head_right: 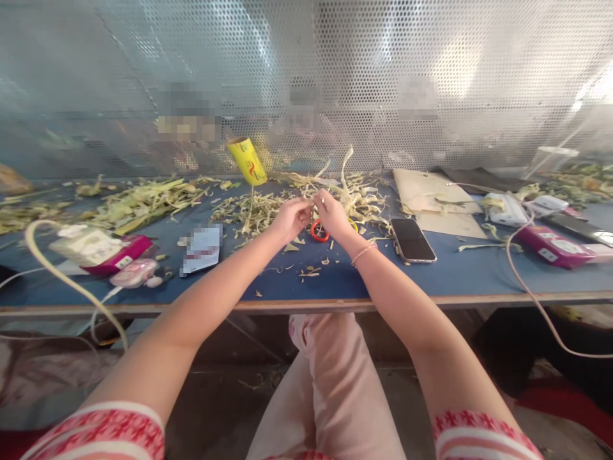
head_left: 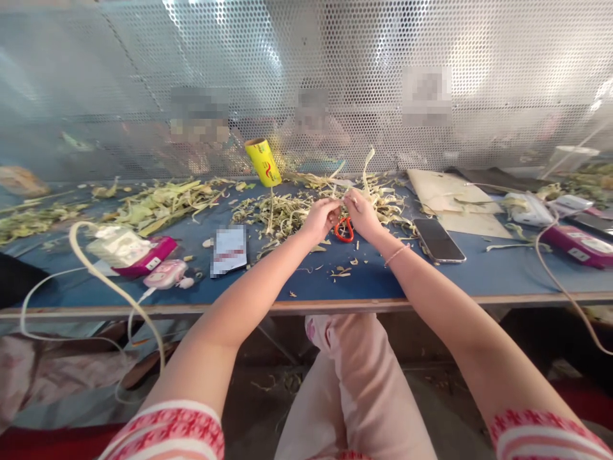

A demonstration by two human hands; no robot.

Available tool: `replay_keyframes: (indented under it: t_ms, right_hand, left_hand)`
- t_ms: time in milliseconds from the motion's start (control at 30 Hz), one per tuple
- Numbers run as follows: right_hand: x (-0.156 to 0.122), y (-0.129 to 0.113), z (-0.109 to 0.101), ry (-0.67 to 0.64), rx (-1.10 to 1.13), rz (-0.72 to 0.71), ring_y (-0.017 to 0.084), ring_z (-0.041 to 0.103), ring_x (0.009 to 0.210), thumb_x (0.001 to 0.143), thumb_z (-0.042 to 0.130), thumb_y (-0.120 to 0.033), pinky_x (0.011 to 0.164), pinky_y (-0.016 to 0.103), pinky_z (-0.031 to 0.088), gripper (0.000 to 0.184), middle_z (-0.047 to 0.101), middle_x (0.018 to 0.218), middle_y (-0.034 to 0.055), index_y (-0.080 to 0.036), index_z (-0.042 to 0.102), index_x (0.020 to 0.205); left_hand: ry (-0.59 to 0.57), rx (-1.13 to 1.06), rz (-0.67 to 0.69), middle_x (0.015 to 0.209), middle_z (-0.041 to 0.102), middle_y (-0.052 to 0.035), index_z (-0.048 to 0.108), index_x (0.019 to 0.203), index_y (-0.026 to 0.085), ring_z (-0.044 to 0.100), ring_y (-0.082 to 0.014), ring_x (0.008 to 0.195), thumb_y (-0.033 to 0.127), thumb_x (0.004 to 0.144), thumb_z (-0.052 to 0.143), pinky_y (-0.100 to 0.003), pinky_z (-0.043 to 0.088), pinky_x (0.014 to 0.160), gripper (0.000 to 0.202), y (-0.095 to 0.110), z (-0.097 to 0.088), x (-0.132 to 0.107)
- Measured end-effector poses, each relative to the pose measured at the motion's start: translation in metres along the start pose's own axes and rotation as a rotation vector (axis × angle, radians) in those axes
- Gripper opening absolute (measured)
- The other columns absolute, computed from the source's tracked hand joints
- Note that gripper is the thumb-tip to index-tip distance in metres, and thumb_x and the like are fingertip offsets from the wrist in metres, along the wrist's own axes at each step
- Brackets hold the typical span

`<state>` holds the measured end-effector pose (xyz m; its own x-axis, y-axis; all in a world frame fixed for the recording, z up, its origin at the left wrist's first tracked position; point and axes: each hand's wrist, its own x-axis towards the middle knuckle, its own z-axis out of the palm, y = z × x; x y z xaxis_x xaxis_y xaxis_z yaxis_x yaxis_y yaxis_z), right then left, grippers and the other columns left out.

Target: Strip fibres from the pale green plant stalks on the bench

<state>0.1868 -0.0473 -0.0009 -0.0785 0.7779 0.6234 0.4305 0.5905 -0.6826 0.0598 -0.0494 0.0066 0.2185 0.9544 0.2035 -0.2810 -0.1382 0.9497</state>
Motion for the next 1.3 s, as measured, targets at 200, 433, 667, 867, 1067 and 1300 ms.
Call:
replay_keyframes:
  t_ms: [200,433,667,867,1067,1300]
  right_hand:
    - [-0.002,0.003,0.003,-0.02,-0.013,-0.039,0.017,0.048,0.069,0.089,0.041,-0.041,0.068,0.03,0.039,0.022,0.05,0.068,0.0004,-0.024,0.043,0.075]
    - [-0.006,-0.008,0.008,0.005,0.007,0.012,0.015,0.044,0.06,0.087,0.042,-0.035,0.064,0.029,0.038,0.017,0.047,0.061,-0.0026,-0.023,0.047,0.076]
    - [-0.003,-0.009,0.014,0.044,0.131,0.027,0.016,0.047,0.069,0.084,0.045,-0.035,0.068,0.029,0.041,0.018,0.051,0.067,-0.0004,-0.021,0.051,0.074]
    - [-0.001,-0.004,0.016,0.052,0.204,0.026,0.015,0.05,0.077,0.084,0.047,-0.036,0.073,0.029,0.043,0.022,0.054,0.075,0.0024,-0.02,0.051,0.07]
    - [-0.001,-0.001,0.016,0.027,0.288,0.032,0.014,0.051,0.075,0.084,0.049,-0.037,0.065,0.027,0.044,0.024,0.052,0.077,0.0023,-0.02,0.05,0.067]
    - [0.0,0.001,0.017,0.036,0.285,0.054,0.016,0.052,0.076,0.084,0.049,-0.04,0.064,0.027,0.044,0.022,0.05,0.07,0.0014,-0.021,0.049,0.071]
  left_hand:
    - [0.033,0.032,0.049,0.051,0.039,0.006,0.041,0.068,0.019,0.036,-0.0058,0.044,0.035,0.086,0.058,-0.022,0.027,0.047,0.029,-0.001,-0.003,0.001]
    - [0.1,0.078,0.128,0.049,0.025,0.0098,0.031,0.071,0.022,0.024,-0.0047,0.039,0.044,0.089,0.054,-0.022,0.018,0.044,0.037,-0.008,0.0,0.001]
    - [0.055,0.073,0.095,0.047,0.02,0.011,0.03,0.071,0.023,0.018,-0.0043,0.036,0.046,0.088,0.054,-0.023,0.013,0.043,0.038,-0.001,0.0,-0.002]
    - [0.02,0.202,0.171,0.045,0.026,0.0101,0.036,0.07,0.021,0.026,-0.0049,0.037,0.046,0.086,0.058,-0.023,0.018,0.043,0.036,0.002,-0.006,-0.001]
    - [0.009,0.229,0.251,0.045,0.03,0.0092,0.038,0.068,0.021,0.028,-0.0057,0.038,0.045,0.084,0.059,-0.024,0.018,0.044,0.036,0.0,-0.008,0.0]
    - [0.011,0.166,0.207,0.044,0.028,0.01,0.038,0.068,0.021,0.025,-0.0046,0.037,0.042,0.083,0.062,-0.024,0.015,0.043,0.035,0.004,-0.004,-0.005]
